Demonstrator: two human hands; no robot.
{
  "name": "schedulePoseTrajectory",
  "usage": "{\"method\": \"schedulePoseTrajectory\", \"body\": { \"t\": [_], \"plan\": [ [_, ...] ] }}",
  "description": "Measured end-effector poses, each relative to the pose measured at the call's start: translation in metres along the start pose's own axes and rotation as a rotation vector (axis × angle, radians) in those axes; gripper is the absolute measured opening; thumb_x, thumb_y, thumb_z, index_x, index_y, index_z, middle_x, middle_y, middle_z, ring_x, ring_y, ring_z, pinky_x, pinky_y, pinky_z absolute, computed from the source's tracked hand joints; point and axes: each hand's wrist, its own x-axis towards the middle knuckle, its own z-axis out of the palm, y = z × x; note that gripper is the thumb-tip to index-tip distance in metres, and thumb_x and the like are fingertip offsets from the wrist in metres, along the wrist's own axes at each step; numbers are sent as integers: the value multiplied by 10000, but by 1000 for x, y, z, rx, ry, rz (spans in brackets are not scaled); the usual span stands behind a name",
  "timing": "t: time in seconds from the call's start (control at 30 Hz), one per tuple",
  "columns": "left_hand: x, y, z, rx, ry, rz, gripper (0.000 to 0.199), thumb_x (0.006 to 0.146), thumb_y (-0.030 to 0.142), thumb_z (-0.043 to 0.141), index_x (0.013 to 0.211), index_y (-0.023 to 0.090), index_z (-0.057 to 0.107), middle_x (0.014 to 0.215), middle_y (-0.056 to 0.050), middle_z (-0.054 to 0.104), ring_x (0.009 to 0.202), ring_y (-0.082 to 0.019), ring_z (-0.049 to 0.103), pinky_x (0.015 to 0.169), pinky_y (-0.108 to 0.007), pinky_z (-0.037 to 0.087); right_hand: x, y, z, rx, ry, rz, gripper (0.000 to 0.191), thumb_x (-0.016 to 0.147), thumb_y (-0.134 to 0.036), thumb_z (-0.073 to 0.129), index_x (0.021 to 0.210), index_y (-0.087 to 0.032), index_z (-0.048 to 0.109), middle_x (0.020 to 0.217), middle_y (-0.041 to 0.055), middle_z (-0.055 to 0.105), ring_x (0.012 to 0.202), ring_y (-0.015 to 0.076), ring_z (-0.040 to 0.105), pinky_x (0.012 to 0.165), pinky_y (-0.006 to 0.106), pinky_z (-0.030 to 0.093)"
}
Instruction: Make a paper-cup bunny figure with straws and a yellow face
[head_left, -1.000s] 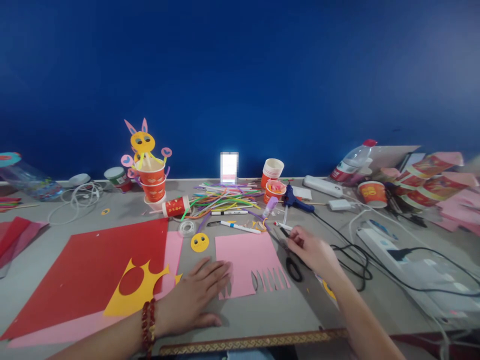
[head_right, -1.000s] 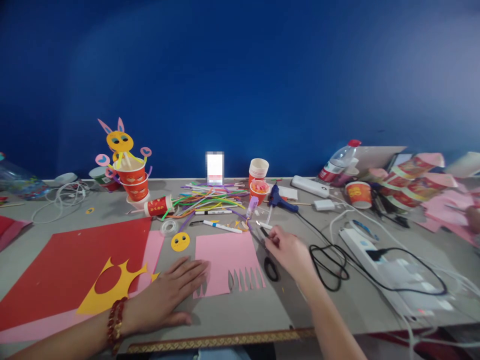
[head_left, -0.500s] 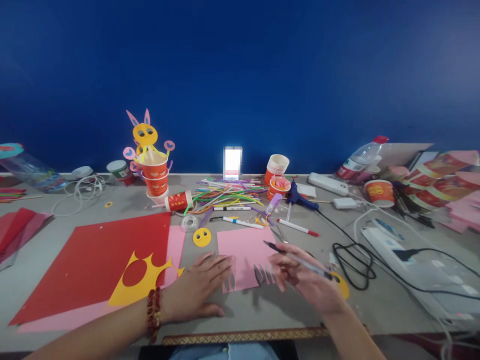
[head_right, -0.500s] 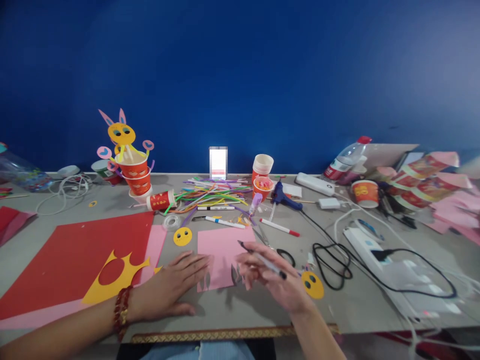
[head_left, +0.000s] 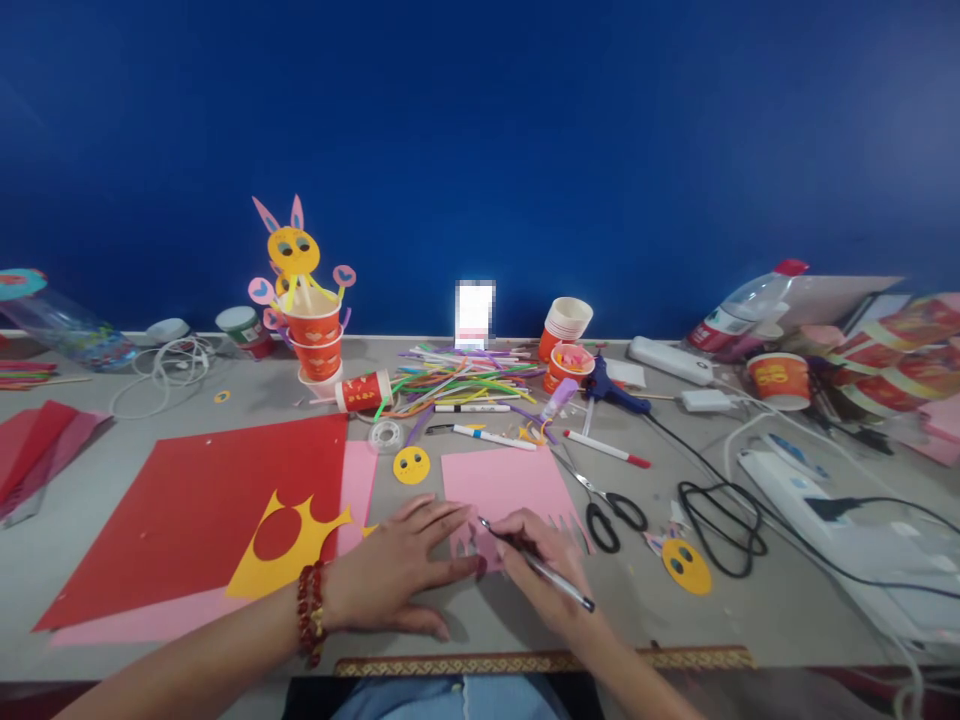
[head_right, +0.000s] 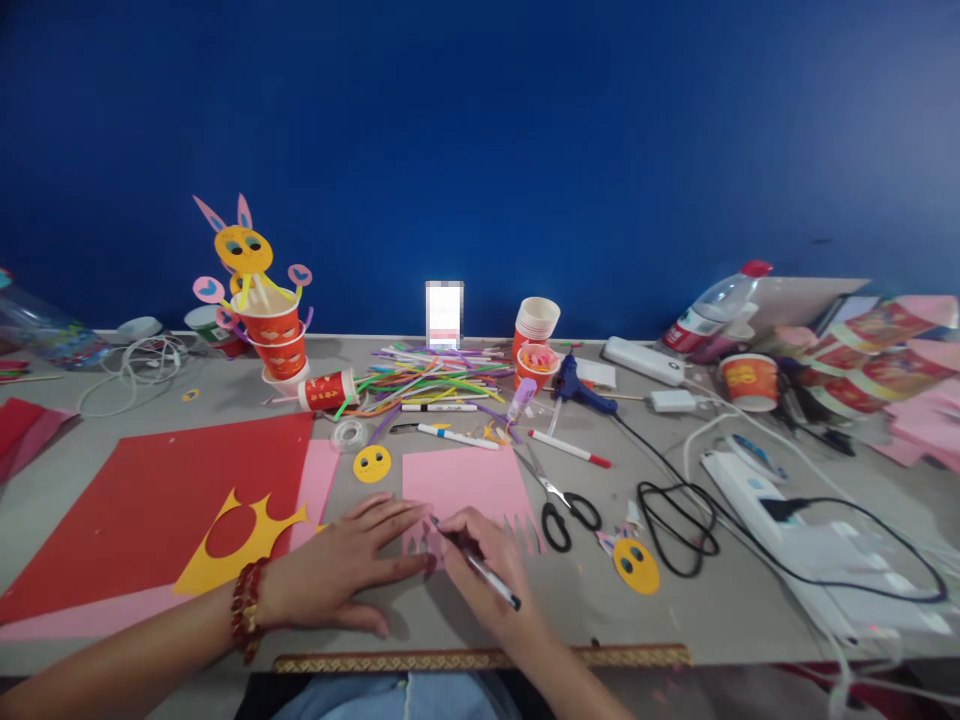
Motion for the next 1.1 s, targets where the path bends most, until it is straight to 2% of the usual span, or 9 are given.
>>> {"method": "schedulePoseTrajectory", "body": {
  "t": [0.1, 0.23, 0.37, 0.53, 0.77, 0.87, 1.0, 1.1],
  "plan": [
    [0, -1, 0, -18, 3, 1, 717, 839, 621, 594, 1458, 323, 391, 1579, -147, 301, 1426, -351, 307, 1155, -539, 232, -2, -1, 1, -86, 20, -24, 157, 888, -266, 520, 781, -198, 613, 669, 3, 611, 590, 147, 551, 544, 242, 416],
    [1, -3, -3, -39, -70, -14, 780, 846, 649, 557, 1500, 302, 313, 1582, -167, 286, 1447, -351, 268, 1161, -547, 208, -5, -3, -3, -72, -1, 25, 86, 893, -245, 507, 887, -201, 581, 680, -8, 613, 580, 140, 559, 535, 228, 421],
    [2, -5, -6, -69, -122, -24, 819, 844, 673, 534, 1515, 278, 282, 1587, -168, 278, 1456, -344, 254, 1170, -535, 194, -4, -1, -2, -143, 49, -84, 71, 826, -189, 515, 765, -213, 543, 650, -27, 554, 551, 126, 511, 524, 224, 396],
    [2, -6, -6, -90, -86, -18, 790, 840, 653, 561, 1499, 294, 314, 1597, -144, 266, 1448, -345, 270, 1175, -527, 191, -2, 0, 2, -195, 72, -154, 143, 845, -175, 474, 718, -219, 522, 607, -37, 521, 542, 125, 490, 531, 236, 380],
    [0, -5, 0, -72, -52, -26, 756, 854, 634, 557, 1492, 293, 337, 1584, -147, 293, 1441, -342, 283, 1176, -533, 183, -6, 1, 1, -207, 76, -125, 119, 915, -212, 470, 839, -226, 561, 668, -16, 577, 559, 136, 536, 537, 246, 416],
    [0, -5, 2, -63, -23, -24, 742, 853, 637, 557, 1483, 300, 358, 1575, -140, 314, 1435, -340, 291, 1175, -529, 190, -8, 4, 2, -199, 65, -124, 113, 929, -222, 484, 977, -230, 586, 801, 24, 660, 673, 163, 626, 619, 262, 485],
    [2, -5, 0, -50, -10, -12, 733, 857, 642, 547, 1476, 291, 373, 1560, -149, 338, 1426, -344, 304, 1168, -531, 211, -5, 6, 2, -229, 27, -193, 250, 940, -189, 491, 1151, -257, 605, 1045, 61, 723, 955, 211, 681, 834, 314, 529],
    [3, -3, 0, -38, -29, -17, 716, 870, 643, 523, 1471, 281, 379, 1543, -169, 357, 1424, -352, 306, 1159, -552, 224, -3, 5, 2, -235, 38, -189, 281, 954, -194, 497, 1197, -274, 616, 1089, 50, 737, 994, 215, 692, 873, 319, 540]
  ]
}}
